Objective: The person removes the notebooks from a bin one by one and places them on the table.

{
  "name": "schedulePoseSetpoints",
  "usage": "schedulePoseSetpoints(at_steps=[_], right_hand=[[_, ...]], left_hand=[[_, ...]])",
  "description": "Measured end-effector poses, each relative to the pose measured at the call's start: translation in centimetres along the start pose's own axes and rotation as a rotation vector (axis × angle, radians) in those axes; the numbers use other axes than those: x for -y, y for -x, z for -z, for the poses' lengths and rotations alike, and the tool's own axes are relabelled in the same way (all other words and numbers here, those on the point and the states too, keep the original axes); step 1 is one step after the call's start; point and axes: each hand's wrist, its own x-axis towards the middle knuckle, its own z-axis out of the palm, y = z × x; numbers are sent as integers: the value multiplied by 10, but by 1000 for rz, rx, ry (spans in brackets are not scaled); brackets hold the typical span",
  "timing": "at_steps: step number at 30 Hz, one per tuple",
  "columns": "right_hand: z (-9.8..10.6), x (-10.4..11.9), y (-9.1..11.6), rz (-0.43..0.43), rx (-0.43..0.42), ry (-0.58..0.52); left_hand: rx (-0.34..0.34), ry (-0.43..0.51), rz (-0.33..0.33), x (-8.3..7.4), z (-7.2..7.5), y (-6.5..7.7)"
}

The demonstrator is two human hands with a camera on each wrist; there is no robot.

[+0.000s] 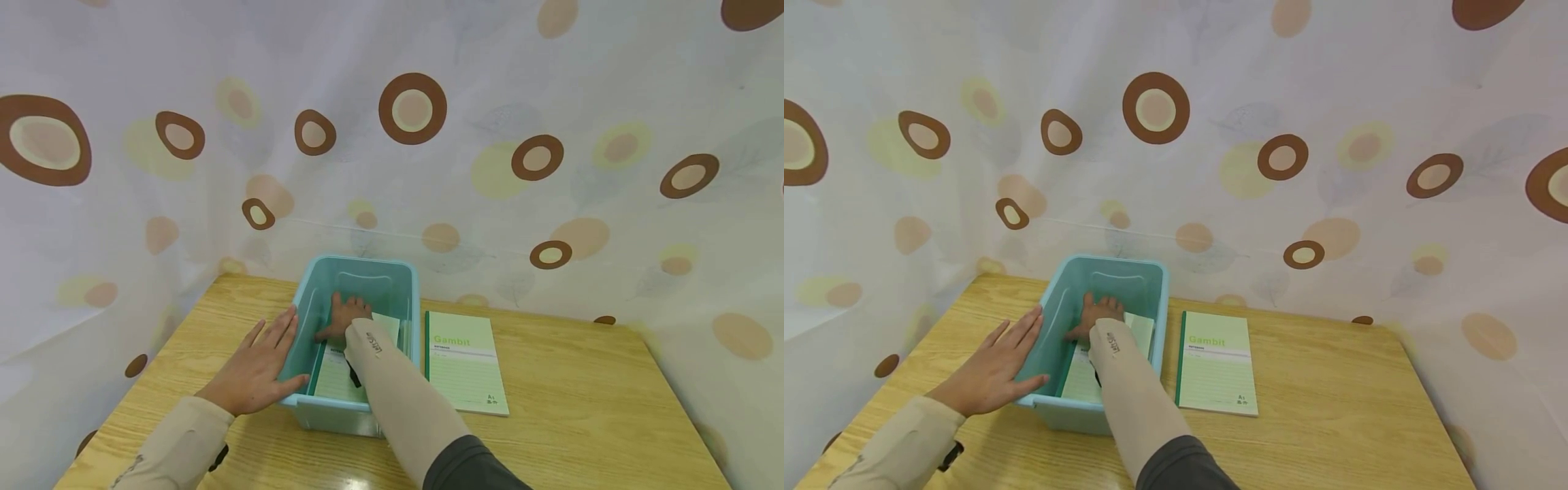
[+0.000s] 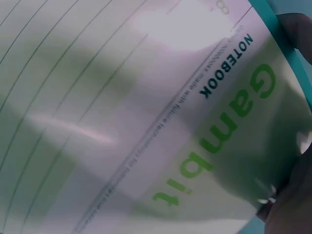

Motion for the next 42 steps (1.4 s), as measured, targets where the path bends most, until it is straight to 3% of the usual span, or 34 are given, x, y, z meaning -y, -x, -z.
schedulePoseSetpoints(at_steps=[12,24,32,42], right_hand=[[0,-1,-2,58,-43,56],[7,2,-4,67,-86,38],[23,7,0,95,-175,55],[57,15,8,80,-198,156]], left_hand=[[1,9,5,-1,1,0],[4,-15,3,0,2,0],[24,-13,-11,-1,4,-2],[30,-1,-8,-2,4,-1]])
